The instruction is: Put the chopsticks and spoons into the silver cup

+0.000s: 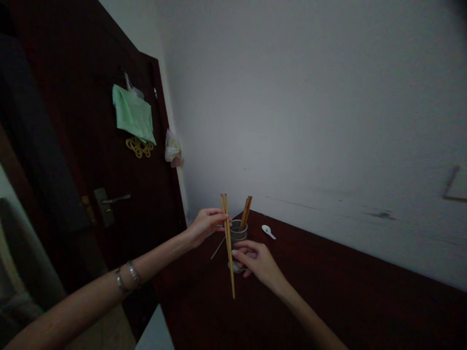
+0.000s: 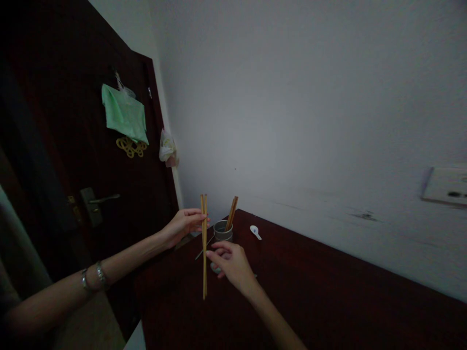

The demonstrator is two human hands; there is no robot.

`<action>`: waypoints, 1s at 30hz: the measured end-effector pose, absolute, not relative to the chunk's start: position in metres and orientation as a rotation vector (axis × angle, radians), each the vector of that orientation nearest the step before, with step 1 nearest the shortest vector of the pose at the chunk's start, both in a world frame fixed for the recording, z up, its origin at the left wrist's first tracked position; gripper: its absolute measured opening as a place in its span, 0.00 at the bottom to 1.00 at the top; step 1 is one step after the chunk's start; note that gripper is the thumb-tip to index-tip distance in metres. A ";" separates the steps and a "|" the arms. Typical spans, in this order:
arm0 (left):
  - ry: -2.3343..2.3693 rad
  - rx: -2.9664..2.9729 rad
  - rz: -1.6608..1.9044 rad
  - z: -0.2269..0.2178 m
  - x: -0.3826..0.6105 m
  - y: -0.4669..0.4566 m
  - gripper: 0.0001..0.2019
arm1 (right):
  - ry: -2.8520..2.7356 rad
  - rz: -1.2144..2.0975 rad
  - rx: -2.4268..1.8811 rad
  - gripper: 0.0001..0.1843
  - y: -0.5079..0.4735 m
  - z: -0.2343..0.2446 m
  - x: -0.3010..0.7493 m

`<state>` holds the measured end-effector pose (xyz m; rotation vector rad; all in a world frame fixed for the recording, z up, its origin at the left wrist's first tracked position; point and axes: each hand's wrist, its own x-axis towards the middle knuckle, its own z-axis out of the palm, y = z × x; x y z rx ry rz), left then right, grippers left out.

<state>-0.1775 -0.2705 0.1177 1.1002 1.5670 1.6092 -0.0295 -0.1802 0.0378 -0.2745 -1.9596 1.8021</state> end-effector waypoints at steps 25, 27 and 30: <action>1.833 0.521 1.365 -0.014 -0.262 -0.337 0.19 | -2.802 1.078 -0.483 0.11 -0.178 -0.019 0.000; 1.915 0.516 1.292 -0.019 -0.273 -0.342 0.20 | -2.838 1.017 -0.459 0.11 -0.174 -0.029 0.009; 2.037 0.545 1.195 -0.025 -0.279 -0.342 0.22 | -2.887 0.926 -0.421 0.12 -0.172 -0.039 0.020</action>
